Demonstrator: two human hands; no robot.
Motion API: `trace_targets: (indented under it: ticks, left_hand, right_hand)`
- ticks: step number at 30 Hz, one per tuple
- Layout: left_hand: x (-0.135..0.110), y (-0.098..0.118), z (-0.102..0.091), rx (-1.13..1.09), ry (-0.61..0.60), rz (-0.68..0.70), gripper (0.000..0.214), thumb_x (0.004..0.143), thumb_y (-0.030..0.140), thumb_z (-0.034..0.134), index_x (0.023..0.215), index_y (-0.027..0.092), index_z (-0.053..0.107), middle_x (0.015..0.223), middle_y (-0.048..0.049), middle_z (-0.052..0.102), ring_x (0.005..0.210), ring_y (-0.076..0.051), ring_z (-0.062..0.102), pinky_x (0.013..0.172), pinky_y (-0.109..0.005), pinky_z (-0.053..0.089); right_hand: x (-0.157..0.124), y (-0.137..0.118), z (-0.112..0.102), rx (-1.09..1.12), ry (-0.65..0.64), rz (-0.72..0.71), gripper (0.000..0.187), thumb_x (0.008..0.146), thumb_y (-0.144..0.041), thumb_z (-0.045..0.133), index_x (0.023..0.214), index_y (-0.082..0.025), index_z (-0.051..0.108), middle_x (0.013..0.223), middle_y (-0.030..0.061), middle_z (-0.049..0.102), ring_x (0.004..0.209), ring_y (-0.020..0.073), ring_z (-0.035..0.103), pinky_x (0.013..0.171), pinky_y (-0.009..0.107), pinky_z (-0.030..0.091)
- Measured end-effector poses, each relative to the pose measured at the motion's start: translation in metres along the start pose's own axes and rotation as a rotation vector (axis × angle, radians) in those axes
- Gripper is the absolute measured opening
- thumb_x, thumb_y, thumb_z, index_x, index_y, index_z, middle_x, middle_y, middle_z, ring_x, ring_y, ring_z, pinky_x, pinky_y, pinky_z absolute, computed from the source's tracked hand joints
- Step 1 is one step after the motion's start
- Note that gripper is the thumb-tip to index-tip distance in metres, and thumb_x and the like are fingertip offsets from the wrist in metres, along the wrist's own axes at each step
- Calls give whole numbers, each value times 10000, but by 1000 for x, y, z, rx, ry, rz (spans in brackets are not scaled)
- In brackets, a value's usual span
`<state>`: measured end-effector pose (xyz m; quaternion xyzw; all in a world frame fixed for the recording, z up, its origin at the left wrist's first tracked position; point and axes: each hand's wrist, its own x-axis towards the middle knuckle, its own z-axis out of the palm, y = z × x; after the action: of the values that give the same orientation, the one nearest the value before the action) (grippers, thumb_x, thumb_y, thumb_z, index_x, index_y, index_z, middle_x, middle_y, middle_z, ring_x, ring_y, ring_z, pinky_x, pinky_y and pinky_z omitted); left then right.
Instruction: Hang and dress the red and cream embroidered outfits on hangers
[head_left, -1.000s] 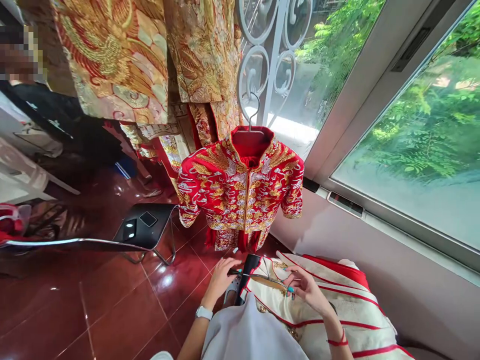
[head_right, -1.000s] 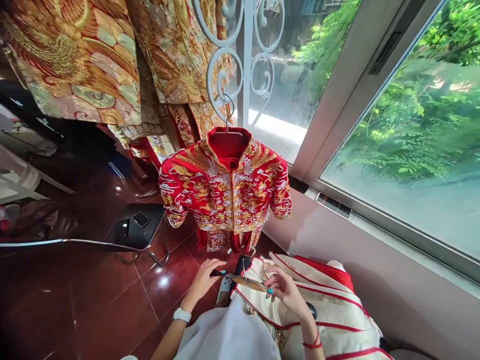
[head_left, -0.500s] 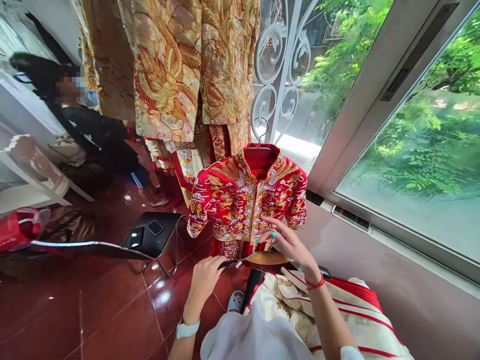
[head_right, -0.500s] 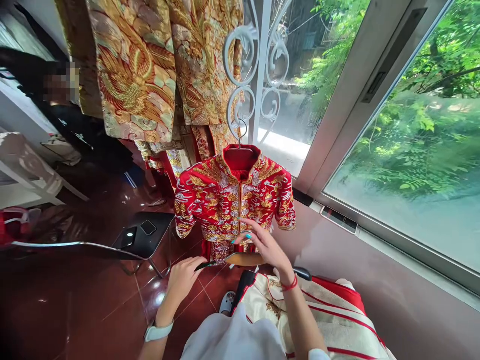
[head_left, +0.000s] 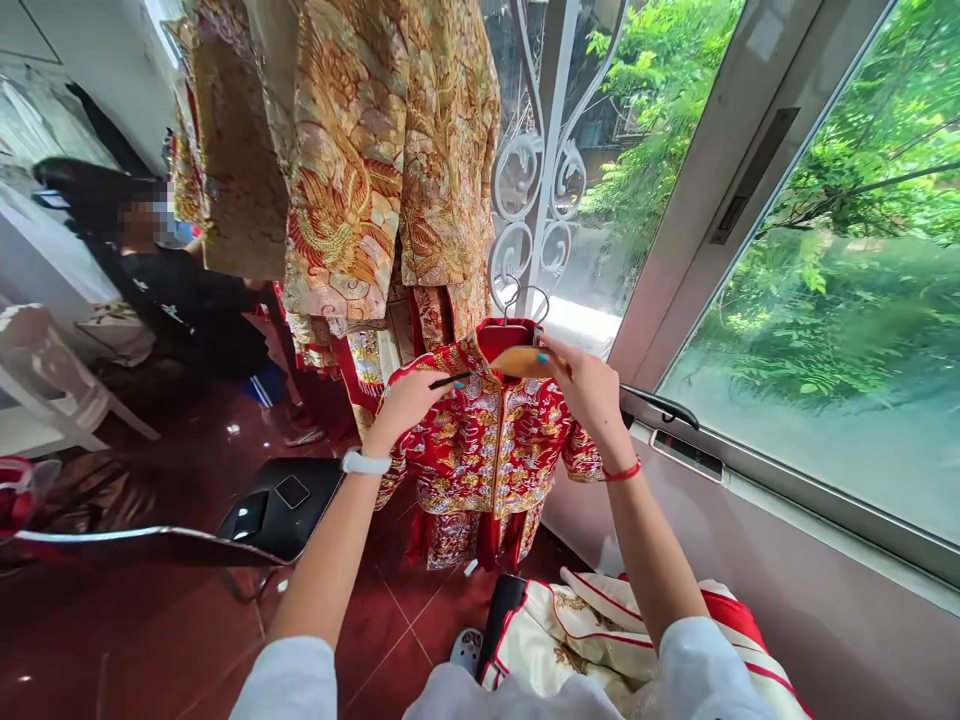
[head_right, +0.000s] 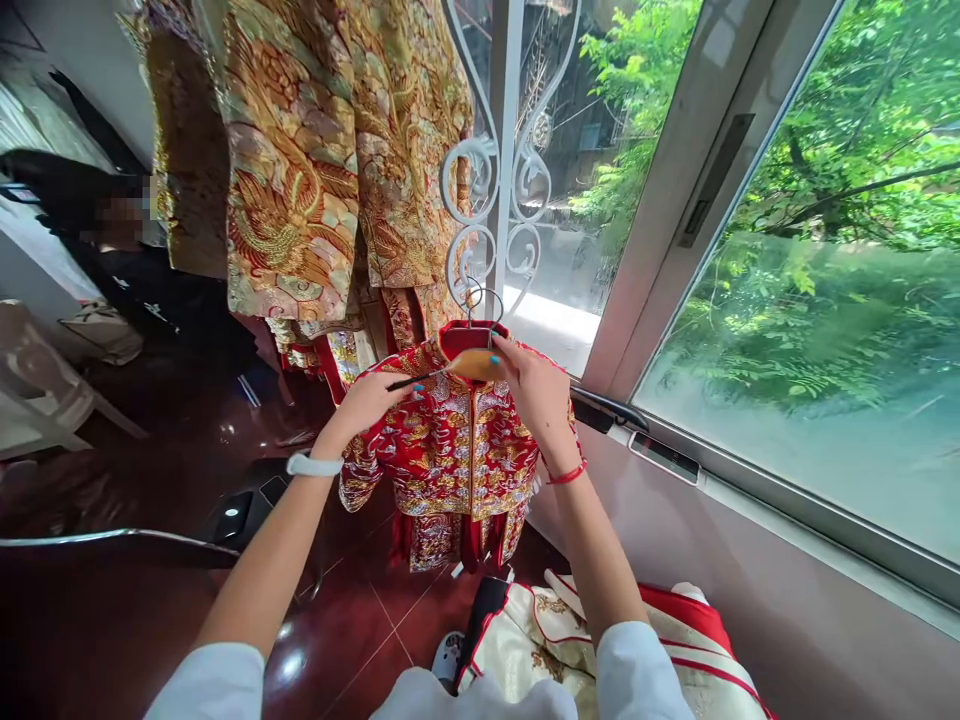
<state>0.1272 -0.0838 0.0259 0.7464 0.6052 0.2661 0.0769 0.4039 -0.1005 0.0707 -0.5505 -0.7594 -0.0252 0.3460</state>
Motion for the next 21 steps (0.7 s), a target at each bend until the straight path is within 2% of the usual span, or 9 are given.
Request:
trace_targets:
  ticks: [3, 7, 14, 21]
  left_hand:
    - [32, -6, -14, -79, -44, 52, 511, 935, 551, 468, 737, 145, 707, 653, -40, 635, 604, -166, 532, 587, -260, 317]
    - [55, -16, -17, -194, -165, 99, 579, 888, 643, 458, 653, 146, 641, 589, -20, 543, 559, -142, 472, 584, -257, 317]
    - [68, -36, -12, -257, -262, 151, 591, 847, 671, 476, 679, 131, 647, 625, -29, 571, 582, -133, 473, 605, -243, 334]
    - [81, -44, -20, -315, -395, 177, 595, 791, 718, 557, 701, 144, 685, 569, -4, 519, 501, -102, 356, 521, -248, 273]
  right_hand:
    - [32, -13, -6, -84, 31, 17, 402, 1031, -334, 448, 1395, -306, 618, 1156, 97, 758, 987, 257, 692, 722, 304, 454]
    - [53, -21, -5, -164, 6, 52, 396, 1025, -332, 463, 1385, -306, 627, 1109, 103, 772, 947, 255, 698, 706, 292, 433]
    - [45, -32, 4, -196, 9, 84, 418, 1030, -318, 444, 1423, -307, 588, 1028, 120, 774, 872, 238, 693, 683, 295, 410]
    - [39, -55, 5, -197, -11, 141, 403, 1055, -323, 384, 1366, -279, 637, 972, 143, 746, 797, 230, 676, 678, 321, 393]
